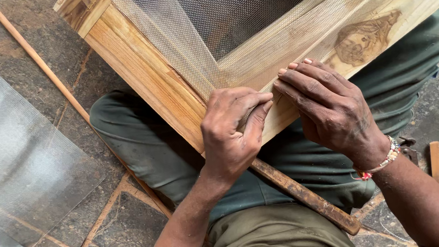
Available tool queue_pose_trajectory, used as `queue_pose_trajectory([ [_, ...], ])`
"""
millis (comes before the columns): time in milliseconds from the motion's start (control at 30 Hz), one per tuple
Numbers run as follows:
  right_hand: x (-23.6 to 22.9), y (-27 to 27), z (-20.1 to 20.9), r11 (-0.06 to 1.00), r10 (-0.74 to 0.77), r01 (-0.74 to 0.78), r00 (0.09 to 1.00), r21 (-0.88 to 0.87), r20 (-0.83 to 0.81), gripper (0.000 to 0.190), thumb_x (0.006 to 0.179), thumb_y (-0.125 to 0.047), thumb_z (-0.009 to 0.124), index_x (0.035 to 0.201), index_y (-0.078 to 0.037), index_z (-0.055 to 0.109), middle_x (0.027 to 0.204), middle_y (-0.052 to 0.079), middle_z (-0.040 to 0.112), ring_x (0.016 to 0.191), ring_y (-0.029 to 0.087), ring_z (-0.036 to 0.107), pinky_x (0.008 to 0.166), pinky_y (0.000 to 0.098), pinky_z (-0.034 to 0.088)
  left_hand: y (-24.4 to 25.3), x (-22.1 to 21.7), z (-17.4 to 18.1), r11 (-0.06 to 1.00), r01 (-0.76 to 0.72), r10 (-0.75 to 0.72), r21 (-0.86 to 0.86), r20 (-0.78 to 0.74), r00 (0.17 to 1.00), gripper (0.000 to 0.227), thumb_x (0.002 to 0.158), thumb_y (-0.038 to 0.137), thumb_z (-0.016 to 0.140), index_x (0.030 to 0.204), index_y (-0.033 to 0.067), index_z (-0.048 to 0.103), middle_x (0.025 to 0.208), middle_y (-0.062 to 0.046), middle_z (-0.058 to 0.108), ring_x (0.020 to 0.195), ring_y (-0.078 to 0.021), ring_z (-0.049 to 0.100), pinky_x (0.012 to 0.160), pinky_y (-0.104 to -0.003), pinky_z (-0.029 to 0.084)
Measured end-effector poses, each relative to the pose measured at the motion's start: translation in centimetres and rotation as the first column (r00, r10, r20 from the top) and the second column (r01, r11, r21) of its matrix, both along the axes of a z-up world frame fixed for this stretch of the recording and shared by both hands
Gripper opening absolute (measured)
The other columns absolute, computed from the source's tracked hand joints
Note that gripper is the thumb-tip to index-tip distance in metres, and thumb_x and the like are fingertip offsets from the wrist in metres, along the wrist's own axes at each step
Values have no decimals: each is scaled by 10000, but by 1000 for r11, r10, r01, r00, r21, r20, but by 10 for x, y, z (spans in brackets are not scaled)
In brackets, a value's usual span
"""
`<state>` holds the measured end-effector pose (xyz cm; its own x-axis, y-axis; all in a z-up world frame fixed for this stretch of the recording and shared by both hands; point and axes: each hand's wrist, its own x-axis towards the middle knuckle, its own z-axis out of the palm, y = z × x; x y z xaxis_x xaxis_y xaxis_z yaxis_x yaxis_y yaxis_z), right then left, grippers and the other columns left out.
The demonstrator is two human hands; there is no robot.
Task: The person attaches a mesh screen to a wooden frame by hand, using a hammer to drive nails along the edges. They work systematically around the perimeter, securing the screen in place.
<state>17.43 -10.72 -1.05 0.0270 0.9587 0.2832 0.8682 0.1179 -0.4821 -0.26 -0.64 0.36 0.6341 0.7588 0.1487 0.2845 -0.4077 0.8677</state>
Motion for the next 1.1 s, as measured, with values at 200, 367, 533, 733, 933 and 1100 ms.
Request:
queue_pose_trajectory([
  [200, 1, -1, -5, 1000, 2, -2, 1000, 17, -10, 339, 941, 33, 627, 1269, 5, 709, 1384, 135, 646, 1335, 314, 602, 1188, 470, 480, -3, 4, -10, 982, -3, 25, 188, -117, 993, 96, 958, 43, 754, 1046, 74, 735, 1003, -34, 622, 958, -219, 550, 858, -358, 478],
  [367, 0, -3, -5, 1000, -2, 3, 1000, 15, -13, 343, 948, 36, 620, 1279, 7, 707, 1395, 137, 643, 1340, 316, 600, 1193, 471, 482, -2, 2, -11, 979, 9, 18, 206, -129, 992, 103, 970, 27, 740, 1065, 61, 724, 1024, -50, 604, 976, -229, 558, 876, -362, 490],
  [533, -1, -3, -6, 1000, -2, 3, 1000, 31, -18, 347, 945, 49, 619, 1280, 15, 704, 1389, 136, 641, 1338, 319, 603, 1194, 473, 485, -2, 4, -11, 968, 36, 1, 248, -149, 989, 133, 951, 35, 753, 1076, 55, 711, 1036, -59, 605, 980, -241, 565, 893, -375, 497],
  [733, -2, -2, -2, 1000, 4, -3, 1000, 22, -23, 361, 923, 52, 628, 1275, 21, 702, 1384, 145, 641, 1338, 321, 597, 1190, 476, 479, -1, 6, -13, 951, 83, -35, 297, -162, 986, 168, 929, 34, 773, 1077, 48, 695, 1052, -62, 611, 997, -235, 581, 907, -372, 513],
  [933, -2, -7, -4, 1000, -2, 2, 1000, 18, -15, 385, 890, 70, 629, 1266, 25, 700, 1366, 169, 659, 1323, 335, 610, 1179, 479, 482, -1, 5, -15, 950, 93, -47, 298, -158, 986, 180, 915, 26, 779, 1073, 48, 695, 1042, -63, 620, 987, -237, 590, 906, -374, 512],
  [1100, -28, -39, 5, 983, -151, 163, 980, 88, -132, 222, 925, -26, 769, 1142, 19, 756, 1062, 160, 732, 1003, 255, 701, 884, 356, 578, -1, 6, -17, 952, 86, -46, 295, -141, 989, 189, 896, 20, 788, 1064, 43, 703, 1018, -59, 622, 952, -224, 589, 871, -362, 508],
])
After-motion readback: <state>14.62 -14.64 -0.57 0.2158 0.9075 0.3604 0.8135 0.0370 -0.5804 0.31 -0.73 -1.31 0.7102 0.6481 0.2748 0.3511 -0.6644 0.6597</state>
